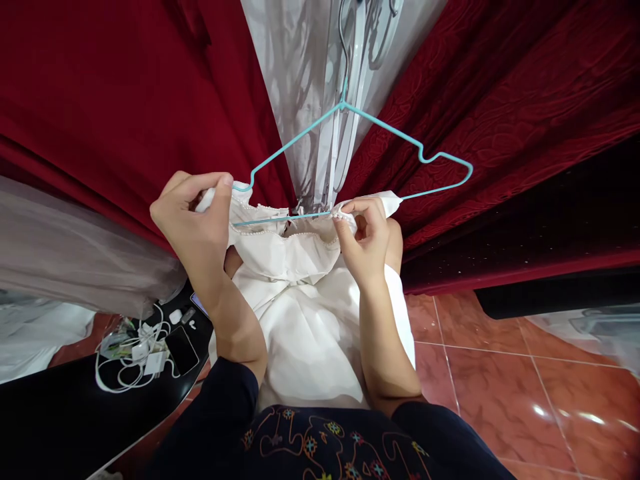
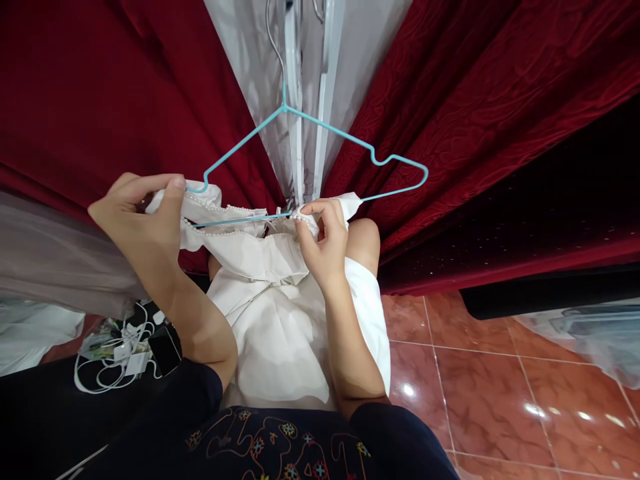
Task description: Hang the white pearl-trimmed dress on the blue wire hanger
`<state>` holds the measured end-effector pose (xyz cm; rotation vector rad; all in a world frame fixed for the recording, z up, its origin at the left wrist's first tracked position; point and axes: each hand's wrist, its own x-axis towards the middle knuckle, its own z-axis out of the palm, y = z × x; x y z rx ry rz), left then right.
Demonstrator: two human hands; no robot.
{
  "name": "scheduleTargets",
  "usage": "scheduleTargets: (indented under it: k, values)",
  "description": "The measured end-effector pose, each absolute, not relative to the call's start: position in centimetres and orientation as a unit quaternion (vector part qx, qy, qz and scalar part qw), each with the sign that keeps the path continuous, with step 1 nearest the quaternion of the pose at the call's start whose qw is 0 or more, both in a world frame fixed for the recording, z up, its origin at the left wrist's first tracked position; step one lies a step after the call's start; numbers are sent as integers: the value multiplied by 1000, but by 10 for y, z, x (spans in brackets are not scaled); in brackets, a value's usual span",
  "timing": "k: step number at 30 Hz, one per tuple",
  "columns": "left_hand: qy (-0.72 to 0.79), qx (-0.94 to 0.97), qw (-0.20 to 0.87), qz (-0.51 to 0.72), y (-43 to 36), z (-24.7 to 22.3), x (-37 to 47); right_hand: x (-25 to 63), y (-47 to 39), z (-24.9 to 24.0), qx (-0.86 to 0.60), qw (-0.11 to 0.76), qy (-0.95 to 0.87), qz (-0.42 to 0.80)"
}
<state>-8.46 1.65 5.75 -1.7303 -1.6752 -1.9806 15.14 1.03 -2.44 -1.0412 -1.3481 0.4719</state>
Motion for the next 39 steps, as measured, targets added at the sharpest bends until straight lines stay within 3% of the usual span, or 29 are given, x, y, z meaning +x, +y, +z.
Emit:
scheduleTargets:
  k: [11,20,25,28,31,33,39]
  values:
    - [-501,-502,-10,-705,17,74,-68,144,12,-29,-434,641,-594,218]
    - [-585,-618,-85,-518,29,32,-65,158,14,-23,-480,612,-604,174]
    - [-520,-560,-27,-644,10,11,-44,161,15,-22,-475,616,-603,179]
    - [-467,-570,-169,-655,-2,7,-30,158,15,-26,-469,621,-602,181]
    - [-472,-634,-375,-484,-3,-2,-31,156,14,-29,-466,626,-599,181]
    - [-490,-630,-423,-429,1,-11,-34,156,13,-29,-465,628,-599,177]
    - [-389,-402,-526,-641,14,-23,-5,157,11,-26,-419,632,-624,188]
